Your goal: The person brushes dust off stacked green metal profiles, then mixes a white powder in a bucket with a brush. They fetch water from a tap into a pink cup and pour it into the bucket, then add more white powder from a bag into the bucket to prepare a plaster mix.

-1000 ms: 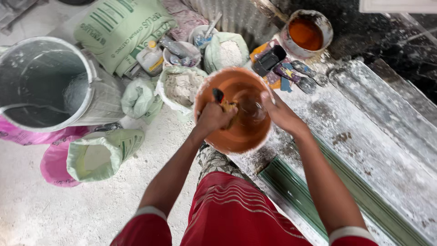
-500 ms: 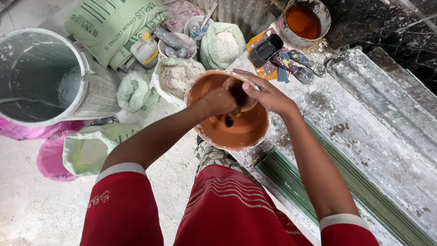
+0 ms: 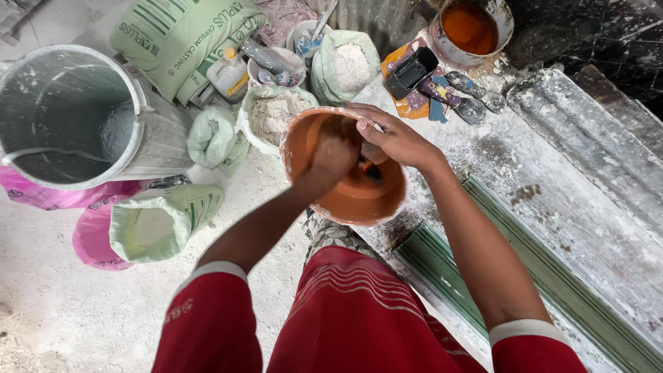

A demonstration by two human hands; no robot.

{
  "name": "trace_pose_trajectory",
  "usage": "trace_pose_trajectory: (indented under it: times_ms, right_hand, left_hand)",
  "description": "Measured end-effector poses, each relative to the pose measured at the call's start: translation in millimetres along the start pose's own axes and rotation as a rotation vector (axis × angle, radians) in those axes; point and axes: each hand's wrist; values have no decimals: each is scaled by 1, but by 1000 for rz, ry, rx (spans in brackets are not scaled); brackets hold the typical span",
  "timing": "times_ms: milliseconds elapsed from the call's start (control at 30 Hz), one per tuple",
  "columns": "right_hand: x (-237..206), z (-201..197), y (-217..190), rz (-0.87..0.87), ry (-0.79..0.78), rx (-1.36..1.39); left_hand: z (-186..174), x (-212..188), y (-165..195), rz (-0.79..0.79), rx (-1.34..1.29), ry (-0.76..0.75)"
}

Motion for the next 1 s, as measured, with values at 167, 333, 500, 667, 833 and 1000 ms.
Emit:
trace_pose_trajectory:
  times_ms: [167,333,500,667,833,1000]
  right_hand:
    - [2,-1,-1,6,92,61]
    - [6,-3,0,54,1,46]
    - [6,-3,-2,-5,-26,-23]
    - [13,1,-3,36,-54,7]
    - [19,10,-1,-159,-49,-153]
    - [14,15,-4,64,46,63]
  left_hand:
    - [-4,15,23,-323,-951,283]
    - [0,14,64,-441,-1147,730]
    - [-16,-1,12,-158,-637,182]
    - [-5,2,-22,172,90,-14]
    - [7,-14,6,699,227,385]
    - [-39,-23,-29,381,353,-193]
Point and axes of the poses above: each hand's wrist, its own x-axis towards the middle knuckle, its own z-axis out of the palm, y = z × x, and after that the axes turned 9 degrees about z, right-handed
